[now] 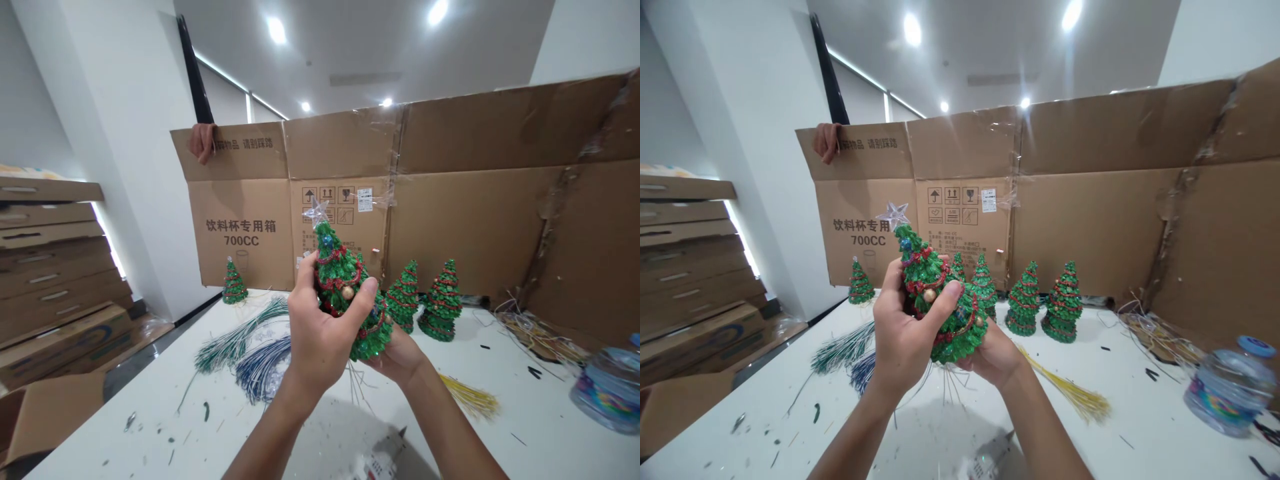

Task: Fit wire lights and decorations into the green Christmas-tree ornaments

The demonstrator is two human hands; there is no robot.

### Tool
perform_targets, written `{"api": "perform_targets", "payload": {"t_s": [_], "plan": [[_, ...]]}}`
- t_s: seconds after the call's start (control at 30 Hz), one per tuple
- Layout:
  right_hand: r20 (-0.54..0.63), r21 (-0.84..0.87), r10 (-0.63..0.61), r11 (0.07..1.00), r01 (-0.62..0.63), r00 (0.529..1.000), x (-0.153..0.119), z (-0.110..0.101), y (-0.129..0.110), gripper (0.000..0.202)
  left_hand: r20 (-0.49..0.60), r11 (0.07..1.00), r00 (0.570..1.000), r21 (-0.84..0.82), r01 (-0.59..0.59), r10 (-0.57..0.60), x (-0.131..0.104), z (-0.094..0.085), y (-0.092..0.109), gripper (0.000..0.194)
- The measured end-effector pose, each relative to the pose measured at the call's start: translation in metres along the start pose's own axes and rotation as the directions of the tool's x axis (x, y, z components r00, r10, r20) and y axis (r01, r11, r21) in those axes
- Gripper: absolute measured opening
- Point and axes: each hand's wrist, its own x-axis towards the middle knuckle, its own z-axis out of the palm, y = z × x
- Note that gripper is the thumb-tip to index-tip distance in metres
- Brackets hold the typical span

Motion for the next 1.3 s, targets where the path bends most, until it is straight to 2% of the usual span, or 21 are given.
{"api": "perform_targets", "payload": {"t_s": [0.1, 0.2, 0.33, 0.43, 0.5, 0.57, 0.63, 0.77, 0.87, 1.07, 1.3], "plan": [[0.120, 0.028, 0.109, 0.993, -0.113, 0.987, 0.005, -0.012, -0.003, 0.058, -0.023, 0.999, 0.999, 0.018, -0.032, 0.032, 0.000, -0.001, 0.001, 0.038], [0.200, 0.000, 0.176, 0.984, -0.179, 0.964, 0.005, -0.024, -0.016, 0.049, -0.037, 0.998, 0.998, 0.026, -0.051, 0.052, 0.001, -0.003, 0.003, 0.037], [0.165, -0.096, 0.170, 0.983, -0.156, 0.971, -0.003, -0.037, -0.043, 0.029, -0.029, 0.998, 0.999, 0.038, -0.045, 0.046, 0.002, -0.006, 0.005, 0.038], [-0.079, -0.341, 0.024, 0.939, -0.050, 0.997, -0.011, -0.038, -0.064, 0.028, 0.007, 0.998, 0.999, 0.039, -0.046, 0.045, 0.003, -0.007, 0.007, 0.039], [-0.219, -0.378, -0.167, 0.923, 0.074, 0.961, -0.017, -0.034, -0.074, 0.026, 0.029, 0.999, 0.999, 0.029, -0.041, 0.041, 0.003, -0.007, 0.007, 0.038], [-0.300, -0.369, -0.329, 0.905, 0.209, 0.895, -0.023, -0.027, -0.081, 0.020, 0.074, 0.999, 0.997, 0.013, -0.034, 0.033, 0.003, -0.008, 0.006, 0.038], [-0.285, -0.337, -0.414, 0.888, 0.314, 0.864, -0.030, -0.018, -0.086, 0.014, 0.140, 0.999, 0.989, -0.006, -0.034, 0.035, 0.003, -0.009, 0.002, 0.040], [-0.150, -0.337, -0.491, 0.841, 0.422, 0.858, -0.041, -0.002, -0.092, 0.012, 0.241, 0.997, 0.970, -0.071, -0.012, 0.029, 0.001, -0.009, -0.005, 0.045], [-0.106, -0.399, -0.478, 0.824, 0.403, 0.872, -0.044, 0.006, -0.094, 0.011, 0.285, 0.993, 0.958, -0.118, 0.017, 0.018, -0.001, -0.007, -0.006, 0.044], [-0.109, -0.481, -0.491, 0.787, 0.386, 0.864, -0.044, 0.009, -0.095, 0.010, 0.286, 0.990, 0.957, -0.139, 0.003, 0.037, 0.000, -0.004, -0.004, 0.042], [-0.132, -0.483, -0.493, 0.790, 0.378, 0.860, -0.045, 0.011, -0.094, 0.009, 0.290, 0.994, 0.956, -0.111, -0.003, 0.035, -0.001, -0.004, -0.004, 0.043]]}}
